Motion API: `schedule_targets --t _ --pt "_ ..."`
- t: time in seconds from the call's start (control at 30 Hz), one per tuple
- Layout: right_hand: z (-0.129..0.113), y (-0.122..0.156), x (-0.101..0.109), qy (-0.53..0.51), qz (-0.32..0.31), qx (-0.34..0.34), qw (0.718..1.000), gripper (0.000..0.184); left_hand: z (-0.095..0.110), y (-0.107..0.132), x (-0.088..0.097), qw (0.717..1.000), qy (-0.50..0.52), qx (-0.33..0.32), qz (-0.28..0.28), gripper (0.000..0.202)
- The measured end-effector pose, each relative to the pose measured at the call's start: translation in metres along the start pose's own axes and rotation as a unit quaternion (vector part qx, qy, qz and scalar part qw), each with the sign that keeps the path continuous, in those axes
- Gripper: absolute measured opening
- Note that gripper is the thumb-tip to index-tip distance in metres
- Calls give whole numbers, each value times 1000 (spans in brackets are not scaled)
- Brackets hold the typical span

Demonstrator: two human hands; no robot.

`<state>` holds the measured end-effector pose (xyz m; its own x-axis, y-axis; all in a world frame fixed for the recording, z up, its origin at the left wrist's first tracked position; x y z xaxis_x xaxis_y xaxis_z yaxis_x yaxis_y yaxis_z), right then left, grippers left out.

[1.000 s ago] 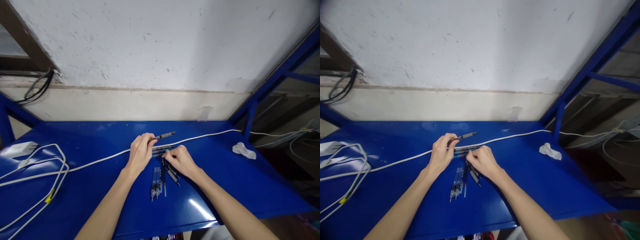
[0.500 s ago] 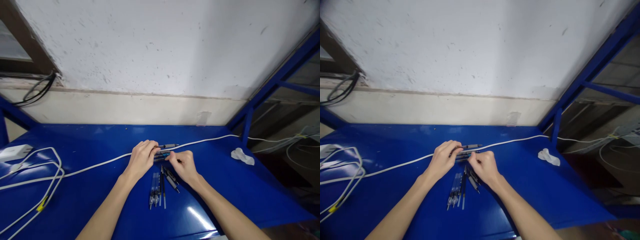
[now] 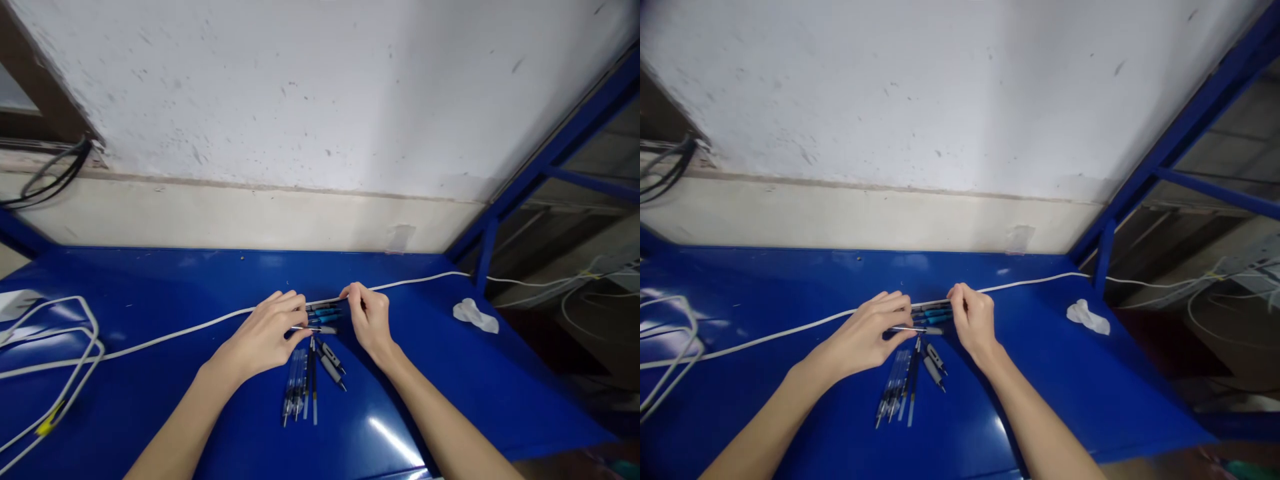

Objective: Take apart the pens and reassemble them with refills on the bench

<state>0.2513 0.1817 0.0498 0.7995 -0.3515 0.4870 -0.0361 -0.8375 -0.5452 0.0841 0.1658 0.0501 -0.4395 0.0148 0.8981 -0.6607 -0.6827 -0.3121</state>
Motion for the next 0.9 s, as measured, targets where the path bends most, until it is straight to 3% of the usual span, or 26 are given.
schedule_targets --t 0.47,0.67,0.77,0.9 --pt "-11 -2 -5 52 -34 48 997 45 -7 -3 -16 999 17 30 -15 11" --pt "-4 -4 -6 79 -33 48 995 45 0 -6 1 998 38 53 5 10" --pt "0 -6 -9 88 -36 45 994 45 6 5 13 996 14 80 45 19" --pt "1 -7 -18 70 -69 45 994 45 11 42 2 993 -14 116 32 28"
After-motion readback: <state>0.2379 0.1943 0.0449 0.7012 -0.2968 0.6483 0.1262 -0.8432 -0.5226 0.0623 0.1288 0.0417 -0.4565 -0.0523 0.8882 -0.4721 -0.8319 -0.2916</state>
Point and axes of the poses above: each hand's wrist, its own y-axis away from the middle knuckle, its own x-axis out of the back of the hand, z = x × y, the point moved 10 cm from there along -y, towards the middle knuckle, and after that the axes turned 1 degree about x, right-handed, at the moved point
